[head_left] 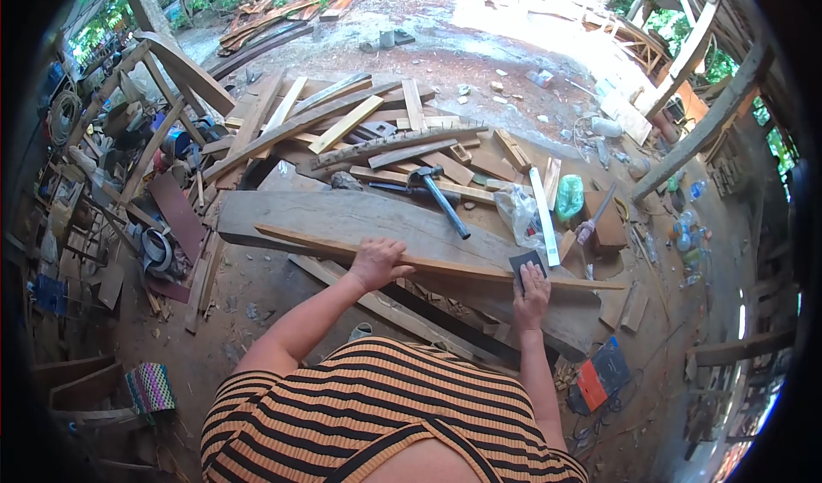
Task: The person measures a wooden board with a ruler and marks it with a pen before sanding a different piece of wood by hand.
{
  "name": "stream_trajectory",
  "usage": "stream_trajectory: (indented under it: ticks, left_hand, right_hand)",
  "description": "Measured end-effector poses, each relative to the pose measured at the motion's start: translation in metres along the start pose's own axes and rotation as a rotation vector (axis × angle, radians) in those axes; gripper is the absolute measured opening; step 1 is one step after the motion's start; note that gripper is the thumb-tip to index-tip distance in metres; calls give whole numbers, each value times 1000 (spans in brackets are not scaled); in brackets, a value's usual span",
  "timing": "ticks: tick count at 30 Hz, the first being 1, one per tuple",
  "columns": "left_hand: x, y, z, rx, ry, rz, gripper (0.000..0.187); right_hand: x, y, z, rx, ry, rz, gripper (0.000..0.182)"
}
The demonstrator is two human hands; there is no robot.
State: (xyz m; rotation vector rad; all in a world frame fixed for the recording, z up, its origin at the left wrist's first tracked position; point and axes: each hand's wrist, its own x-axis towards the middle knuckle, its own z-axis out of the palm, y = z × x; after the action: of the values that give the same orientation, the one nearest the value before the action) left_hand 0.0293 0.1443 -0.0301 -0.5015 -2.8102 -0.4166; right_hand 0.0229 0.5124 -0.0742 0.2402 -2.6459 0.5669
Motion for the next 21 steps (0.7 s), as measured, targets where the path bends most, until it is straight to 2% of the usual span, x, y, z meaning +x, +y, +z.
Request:
stream_trajectory:
  ticks: [1,5,7,10,12,14,16,17,19,21]
  left_hand:
    - [-10,-21,-9,-19,-50,-79,43]
    - [-64,-122,-71,176,-69,-333,46]
    - [-96,-182,-84,161,-13,-329,41]
    - [-112,-212,-105,227,61,-416,40]
    - [-112,-231,-105,170,74,-424,41]
    - [-113,-251,-90,-247,88,-418,44]
    - [-117,-256,-83,-303,126,-393,45]
    - [-117,-255,-82,-359,164,-370,46]
    - [-119,-257,-79,-377,181,-349,46]
    - [-120,-254,-81,-405,203,-341,43]
  right_hand:
    - [2,2,-2,56,-14,0,36]
    - [13,1,-8,87,-65,21,37]
    - [17,-1,-8,74,-76,22,37]
    - [17,2,-3,51,-127,23,37]
    - [17,2,5,19,-124,43,38]
    - [18,-1,19,-26,-147,72,40]
    - [17,-7,34,-149,-28,276,40]
    - [19,-26,44,-208,18,377,39]
    - [15,-85,66,-150,46,269,36]
    - [10,-182,78,-117,-35,108,35]
